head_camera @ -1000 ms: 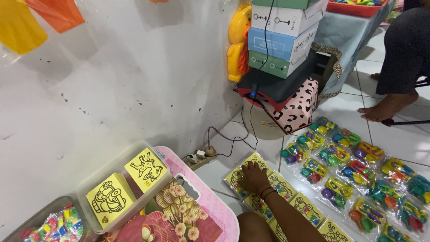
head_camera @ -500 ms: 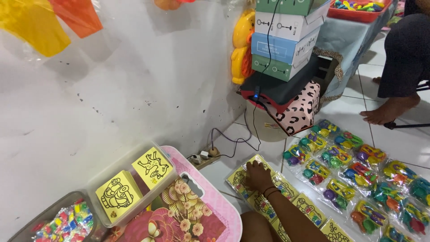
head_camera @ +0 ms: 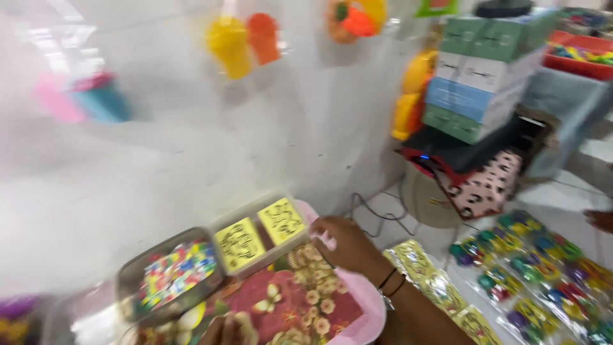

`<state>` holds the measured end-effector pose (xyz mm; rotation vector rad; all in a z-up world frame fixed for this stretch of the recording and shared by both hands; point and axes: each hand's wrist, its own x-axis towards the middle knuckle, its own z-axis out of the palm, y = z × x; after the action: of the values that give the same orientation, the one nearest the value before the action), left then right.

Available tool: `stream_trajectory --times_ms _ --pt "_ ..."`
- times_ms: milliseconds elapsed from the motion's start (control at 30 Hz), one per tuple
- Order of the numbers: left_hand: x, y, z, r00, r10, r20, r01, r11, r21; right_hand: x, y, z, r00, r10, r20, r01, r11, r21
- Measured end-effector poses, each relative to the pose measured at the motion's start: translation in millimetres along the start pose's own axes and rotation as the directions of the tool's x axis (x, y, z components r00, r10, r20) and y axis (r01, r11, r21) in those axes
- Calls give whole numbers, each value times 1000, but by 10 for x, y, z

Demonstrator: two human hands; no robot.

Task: The person places small colorful beads onto yellow cards with printed designs, then places the cards into clear plastic bags. The person handles the cards and bags by hand, arranging the finished items on the floor.

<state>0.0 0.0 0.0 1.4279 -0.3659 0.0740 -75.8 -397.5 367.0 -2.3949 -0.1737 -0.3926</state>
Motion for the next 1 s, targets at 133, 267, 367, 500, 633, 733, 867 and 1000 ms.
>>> stream_trajectory --times_ms 133,267,367,500,633,733,867,1000 --pt "-119 1402 556 948 -200 -247 264 928 263 33 -669 832 881 -96 464 121 992 -25" --pt "-168 1902 775 933 -128 -337 189 970 154 -39 -825 1792 808 -451 379 500 865 -36" --pt "-156 2032 782 915 -117 -385 142 989 36 -85 -1002 2011 826 -469 311 508 860 -53" --pt "-122 2155 844 903 -153 -402 151 988 -37 -80 -948 2136 889 -399 225 413 911 -15" --pt "-149 2394 926 925 -41 -378 34 999 -25 -40 -962 2127 903 -292 314 332 940 -79" --pt "-200 2703 944 938 -51 -343 97 988 118 -26 -882 2206 920 -229 317 272 957 -99" --pt "-212 3153 794 950 125 -286 -35 954 299 10 -749 2309 954 -157 257 167 986 -20" --pt "-20 3475 330 859 362 -363 -168 868 467 40 -752 2274 965 -40 260 24 998 63"
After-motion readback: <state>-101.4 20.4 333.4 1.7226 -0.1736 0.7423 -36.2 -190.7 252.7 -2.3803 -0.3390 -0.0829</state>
